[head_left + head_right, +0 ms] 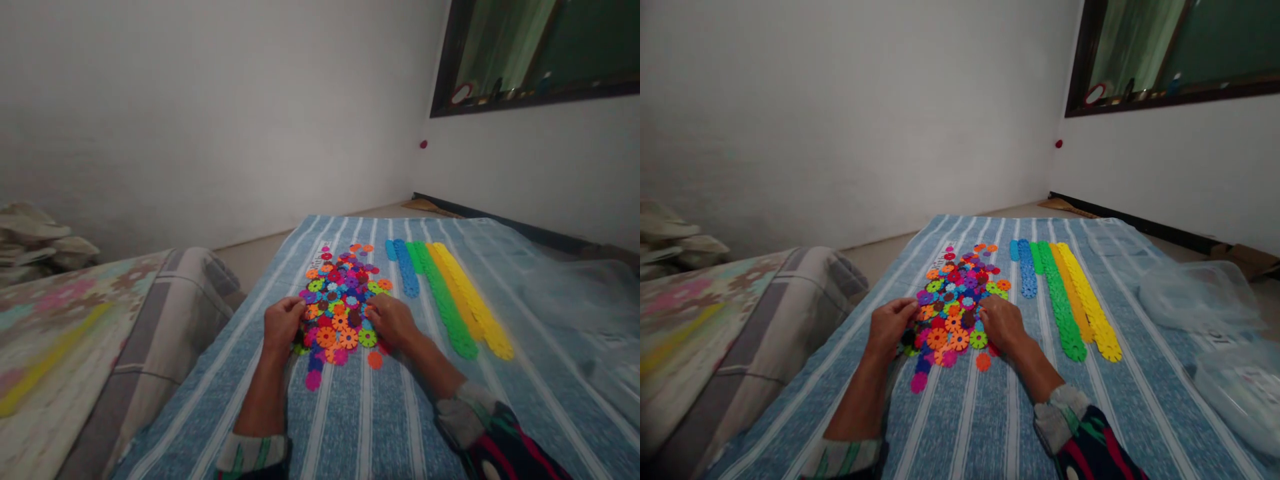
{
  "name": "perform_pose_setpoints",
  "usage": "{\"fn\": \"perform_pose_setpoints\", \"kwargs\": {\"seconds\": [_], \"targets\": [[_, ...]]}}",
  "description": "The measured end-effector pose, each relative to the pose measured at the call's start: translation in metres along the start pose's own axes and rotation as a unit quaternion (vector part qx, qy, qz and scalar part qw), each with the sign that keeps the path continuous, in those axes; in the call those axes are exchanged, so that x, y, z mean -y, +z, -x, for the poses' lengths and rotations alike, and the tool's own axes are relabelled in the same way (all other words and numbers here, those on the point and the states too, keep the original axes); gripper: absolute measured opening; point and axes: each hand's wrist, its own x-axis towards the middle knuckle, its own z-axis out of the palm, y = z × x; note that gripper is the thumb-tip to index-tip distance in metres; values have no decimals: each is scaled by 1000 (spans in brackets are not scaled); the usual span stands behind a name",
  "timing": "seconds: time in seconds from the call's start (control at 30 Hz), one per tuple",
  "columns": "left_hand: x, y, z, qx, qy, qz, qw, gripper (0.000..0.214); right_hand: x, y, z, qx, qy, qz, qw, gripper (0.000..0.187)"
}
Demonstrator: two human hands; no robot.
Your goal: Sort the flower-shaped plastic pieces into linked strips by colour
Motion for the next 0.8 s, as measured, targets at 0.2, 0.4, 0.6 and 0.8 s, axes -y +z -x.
{"fn": "perform_pose_setpoints", "kwargs": {"seconds": [0.2,0.4,0.6,0.8], "targets": [[7,14,4,45,118,-108,986,17,28,25,5,-26,-86,-22,996,14],[4,27,15,121,200,-228,945,14,25,41,12,-78,-151,-25,985,9],[4,21,14,113,194,-308,925,24,20,50,12,-137,-198,-76,968,13],[1,7,7,33,113,-356,927,23,12,56,9,-201,-176,-86,960,19]]}}
